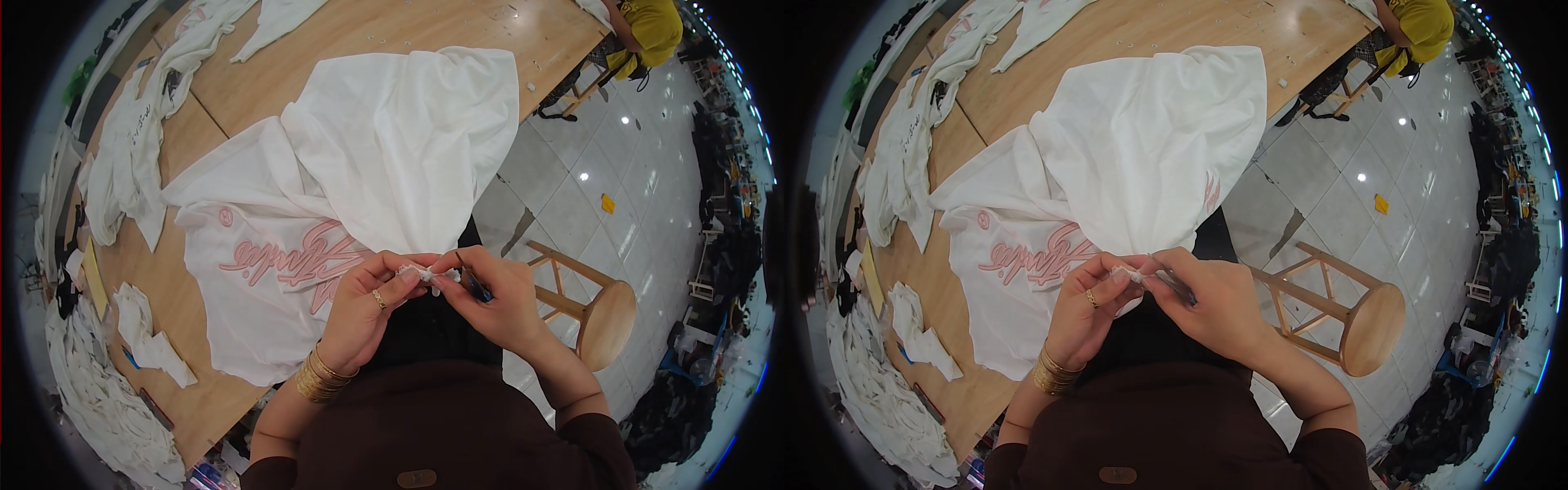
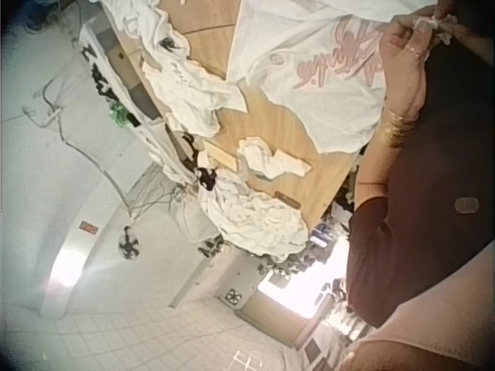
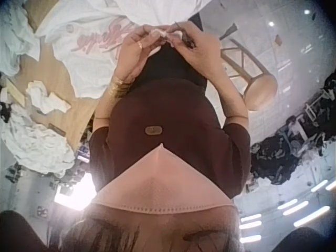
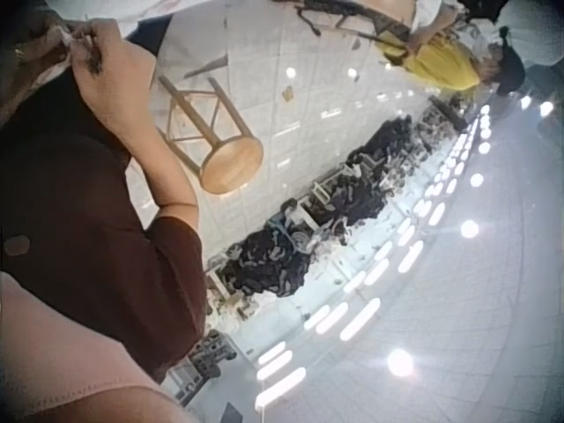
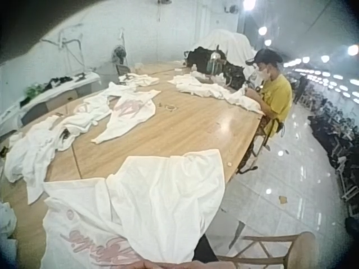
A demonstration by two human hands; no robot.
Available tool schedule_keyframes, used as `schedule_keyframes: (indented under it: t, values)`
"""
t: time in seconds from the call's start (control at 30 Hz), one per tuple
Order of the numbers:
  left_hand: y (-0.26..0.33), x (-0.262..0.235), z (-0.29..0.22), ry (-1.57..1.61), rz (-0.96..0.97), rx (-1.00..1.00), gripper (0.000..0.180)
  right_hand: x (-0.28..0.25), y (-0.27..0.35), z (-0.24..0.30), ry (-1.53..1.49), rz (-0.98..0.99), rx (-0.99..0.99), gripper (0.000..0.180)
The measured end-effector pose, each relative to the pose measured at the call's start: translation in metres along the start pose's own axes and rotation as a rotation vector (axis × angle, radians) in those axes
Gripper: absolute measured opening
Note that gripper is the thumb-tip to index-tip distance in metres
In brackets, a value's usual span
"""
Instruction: Trimming excess threads or fabric from white t-shirts using scissors.
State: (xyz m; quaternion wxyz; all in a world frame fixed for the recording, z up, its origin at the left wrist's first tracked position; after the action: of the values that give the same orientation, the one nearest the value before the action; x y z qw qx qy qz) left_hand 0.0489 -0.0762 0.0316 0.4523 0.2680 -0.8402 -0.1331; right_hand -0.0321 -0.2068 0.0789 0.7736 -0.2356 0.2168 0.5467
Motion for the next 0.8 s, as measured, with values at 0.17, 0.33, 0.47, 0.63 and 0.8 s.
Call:
schedule_keyframes:
  t: [0.17,0.33,0.47,0.63,0.8]
  values:
    - [0.000,-0.001,-0.003,-0.016,0.026,-0.023,0.010,-0.004,-0.005,-0.003,0.040,0.103,-0.047,0.016]
    - [-0.001,-0.005,0.001,0.119,0.123,-0.149,0.009,-0.006,-0.008,-0.004,0.053,0.193,-0.184,0.018]
    - [-0.004,-0.004,0.005,0.167,0.139,-0.092,0.010,-0.003,-0.007,-0.008,0.062,0.138,-0.225,0.018]
    - [-0.002,-0.002,-0.001,0.002,0.048,-0.004,0.010,-0.003,-0.006,-0.008,0.031,0.072,-0.261,0.018]
    - [-0.002,-0.001,-0.001,-0.031,0.042,0.059,0.009,-0.003,-0.004,-0.009,0.090,0.079,-0.320,0.041]
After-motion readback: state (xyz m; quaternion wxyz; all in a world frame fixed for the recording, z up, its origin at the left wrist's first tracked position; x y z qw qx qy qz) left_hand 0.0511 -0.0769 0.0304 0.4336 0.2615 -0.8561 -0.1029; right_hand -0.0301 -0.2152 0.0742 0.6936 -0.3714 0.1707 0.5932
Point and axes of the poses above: each hand's wrist, its own y-axis away from the middle knuckle, its own x-axis out of the palm, z = x × y, the point moved 3 cm from there along -y, towards the middle knuckle, and after that the axes turned 5 degrees about -x, right-handed, at the moved point
